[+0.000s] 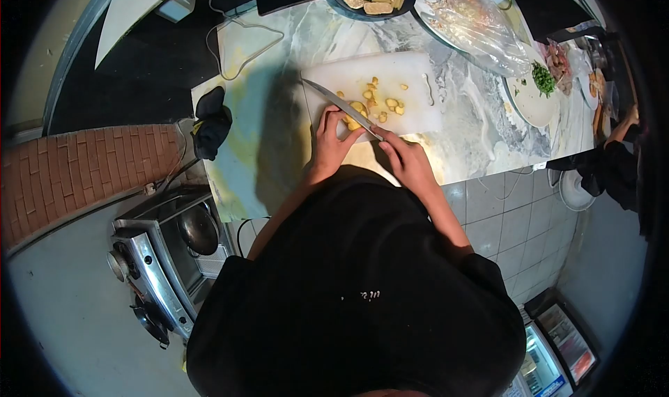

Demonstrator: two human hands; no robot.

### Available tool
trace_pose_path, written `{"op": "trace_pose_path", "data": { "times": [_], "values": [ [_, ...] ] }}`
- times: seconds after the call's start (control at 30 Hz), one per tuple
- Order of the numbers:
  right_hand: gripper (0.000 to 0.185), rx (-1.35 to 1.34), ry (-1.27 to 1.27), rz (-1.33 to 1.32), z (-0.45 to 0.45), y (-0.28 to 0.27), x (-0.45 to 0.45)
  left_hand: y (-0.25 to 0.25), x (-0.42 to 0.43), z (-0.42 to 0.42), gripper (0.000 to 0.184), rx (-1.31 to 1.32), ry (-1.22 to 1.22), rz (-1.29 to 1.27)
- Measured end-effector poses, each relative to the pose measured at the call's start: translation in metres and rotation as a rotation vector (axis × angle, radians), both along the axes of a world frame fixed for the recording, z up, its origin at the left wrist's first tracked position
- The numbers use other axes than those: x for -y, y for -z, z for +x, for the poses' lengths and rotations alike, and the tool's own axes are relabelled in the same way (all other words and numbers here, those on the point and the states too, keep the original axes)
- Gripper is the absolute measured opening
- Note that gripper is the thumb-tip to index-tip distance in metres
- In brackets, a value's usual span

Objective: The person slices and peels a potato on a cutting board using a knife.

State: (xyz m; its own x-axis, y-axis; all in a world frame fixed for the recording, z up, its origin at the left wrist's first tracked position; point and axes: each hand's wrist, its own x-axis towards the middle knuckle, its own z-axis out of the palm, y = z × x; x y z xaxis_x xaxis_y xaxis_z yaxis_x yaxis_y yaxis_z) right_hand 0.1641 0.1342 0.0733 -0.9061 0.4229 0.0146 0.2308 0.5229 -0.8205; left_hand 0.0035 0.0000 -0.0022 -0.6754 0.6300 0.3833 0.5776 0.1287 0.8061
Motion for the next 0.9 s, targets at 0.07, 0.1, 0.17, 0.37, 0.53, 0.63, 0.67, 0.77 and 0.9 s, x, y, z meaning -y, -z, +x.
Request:
{"op": "trace_pose_path", "data": {
  "times": [0.07,0.1,0.17,0.37,0.53,0.63,0.67,0.77,0.9],
  "values": [
    [0.034,-0.003,0.006,-0.01,0.0008,0.0,0.001,-0.0021,-0.0002,-0.0003,0.05,-0.001,0.014,0.016],
    [0.034,-0.003,0.008,-0.01,0.0013,-0.0005,0.0012,-0.0025,-0.0001,-0.0003,0.05,-0.001,0.015,0.016],
    [0.033,0.021,0.005,0.001,0.0021,-0.002,0.0008,-0.0035,-0.0001,-0.0005,0.049,0.002,0.021,0.016],
    [0.033,0.019,-0.012,0.014,0.0036,0.001,0.0001,-0.0066,-0.0002,-0.0001,0.055,-0.006,0.019,0.003],
    [0.033,0.107,-0.016,0.01,0.0043,-0.0023,-0.0018,-0.0062,-0.0008,-0.0013,0.049,0.001,0.022,0.027],
    [0.033,0.118,-0.017,0.014,0.0055,0.0003,-0.0028,-0.0046,-0.001,-0.0011,0.05,0.0,0.025,0.028],
    [0.033,0.092,-0.018,0.022,0.0055,0.0013,-0.0027,-0.004,-0.0008,-0.0012,0.05,0.001,0.024,0.027],
    [0.033,0.084,-0.016,0.008,0.006,-0.0001,-0.0021,-0.0046,-0.0006,-0.001,0.05,-0.001,0.023,0.02],
    [0.033,-0.001,-0.007,0.003,0.0059,-0.0003,-0.0005,-0.0052,-0.0008,-0.0007,0.051,0.009,0.034,0.033]
  ]
}}
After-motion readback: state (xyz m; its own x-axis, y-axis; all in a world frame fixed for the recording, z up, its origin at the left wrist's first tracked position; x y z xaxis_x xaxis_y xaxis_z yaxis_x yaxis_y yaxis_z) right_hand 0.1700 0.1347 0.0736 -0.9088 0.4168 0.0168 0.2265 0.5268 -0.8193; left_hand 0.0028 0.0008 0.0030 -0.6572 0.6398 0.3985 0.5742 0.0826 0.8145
